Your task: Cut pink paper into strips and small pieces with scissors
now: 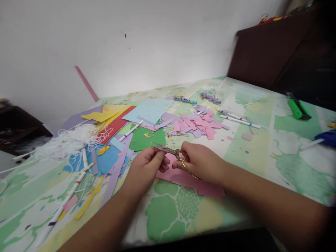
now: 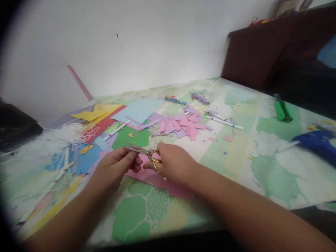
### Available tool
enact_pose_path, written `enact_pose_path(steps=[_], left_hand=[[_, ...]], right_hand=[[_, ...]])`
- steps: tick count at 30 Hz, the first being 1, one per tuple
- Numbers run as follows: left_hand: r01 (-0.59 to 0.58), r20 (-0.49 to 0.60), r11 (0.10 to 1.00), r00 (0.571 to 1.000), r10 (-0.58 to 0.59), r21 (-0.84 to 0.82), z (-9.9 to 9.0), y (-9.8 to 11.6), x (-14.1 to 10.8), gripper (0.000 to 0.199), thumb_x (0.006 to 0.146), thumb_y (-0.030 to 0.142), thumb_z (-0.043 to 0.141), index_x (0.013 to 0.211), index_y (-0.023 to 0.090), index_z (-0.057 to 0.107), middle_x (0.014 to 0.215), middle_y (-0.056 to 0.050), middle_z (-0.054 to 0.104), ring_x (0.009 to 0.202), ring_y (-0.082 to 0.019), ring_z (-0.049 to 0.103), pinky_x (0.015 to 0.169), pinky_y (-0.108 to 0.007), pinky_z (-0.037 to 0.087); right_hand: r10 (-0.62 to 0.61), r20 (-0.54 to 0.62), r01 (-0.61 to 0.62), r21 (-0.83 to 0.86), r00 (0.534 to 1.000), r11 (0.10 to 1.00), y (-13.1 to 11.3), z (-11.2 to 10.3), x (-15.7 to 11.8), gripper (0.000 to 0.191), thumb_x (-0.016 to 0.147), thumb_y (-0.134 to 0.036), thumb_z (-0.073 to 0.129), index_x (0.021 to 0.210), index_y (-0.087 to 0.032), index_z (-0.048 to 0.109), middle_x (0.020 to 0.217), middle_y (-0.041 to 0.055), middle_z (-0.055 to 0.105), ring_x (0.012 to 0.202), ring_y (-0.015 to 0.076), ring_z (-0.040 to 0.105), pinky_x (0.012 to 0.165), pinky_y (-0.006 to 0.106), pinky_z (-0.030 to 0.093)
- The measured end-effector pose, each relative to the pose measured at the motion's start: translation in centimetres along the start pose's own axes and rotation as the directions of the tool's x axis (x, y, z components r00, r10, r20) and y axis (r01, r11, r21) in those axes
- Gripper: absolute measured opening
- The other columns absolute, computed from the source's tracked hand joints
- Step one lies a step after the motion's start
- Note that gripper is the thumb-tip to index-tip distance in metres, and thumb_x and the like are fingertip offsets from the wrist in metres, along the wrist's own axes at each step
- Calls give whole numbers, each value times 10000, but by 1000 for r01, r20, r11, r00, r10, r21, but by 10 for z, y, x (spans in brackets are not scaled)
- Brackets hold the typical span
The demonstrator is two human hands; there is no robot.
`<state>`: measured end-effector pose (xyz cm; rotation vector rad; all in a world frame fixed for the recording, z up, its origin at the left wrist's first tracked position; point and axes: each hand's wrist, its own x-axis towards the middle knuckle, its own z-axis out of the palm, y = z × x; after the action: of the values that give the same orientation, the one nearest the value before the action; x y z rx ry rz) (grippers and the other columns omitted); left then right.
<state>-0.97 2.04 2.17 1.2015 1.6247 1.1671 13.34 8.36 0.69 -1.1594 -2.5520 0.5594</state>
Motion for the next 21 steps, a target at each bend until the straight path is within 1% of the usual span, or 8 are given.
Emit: enact_pose_path(steps=[5,9,12,17,21], left_hand=[[-3,-40,999,999,2,-43,-2,-2,1,156,712,277,433,737,144,511,590,13,557,500,-89,526,510,-227,429],[-11,-37,999,999,9,-47,-2,-1,1,178,714,289,431,751,139,518,619,3,567,493,-86,527,509,-224,424],[-9,-36,998,999,7,-62,-2,-2,0,189,702,299,448,763,140,531,620,2,572,495,-91,532,511,-231,427],[-3,-23,999,1000,1,-50,-1,-3,0,186,689,306,466,666,138,542,585,-2,579,497,-97,538,516,-234,431],[3,-32,1000,999,-4,-14,-1,-1,-1,188,681,310,480,648,138,549,538,0,577,497,-102,545,509,-222,426]], right_hand=[[5,11,-6,31,1000,1000,-1,-1,0,367,635,-534,451,715,-177,420,639,10,508,536,112,409,438,202,213],[-22,13,22,31,1000,999,-1,-1,-2,373,631,-548,442,697,-181,423,617,0,502,518,106,395,433,200,211],[-16,19,15,25,1000,1000,-2,-2,-2,370,635,-544,440,687,-177,436,614,5,499,512,103,389,431,199,202],[-39,30,39,17,999,999,-1,-2,0,370,651,-539,422,644,-171,455,572,1,481,478,89,363,430,201,190],[-91,14,91,-12,996,996,1,-1,0,398,648,-563,404,595,-171,445,532,-11,454,456,81,332,427,203,180]])
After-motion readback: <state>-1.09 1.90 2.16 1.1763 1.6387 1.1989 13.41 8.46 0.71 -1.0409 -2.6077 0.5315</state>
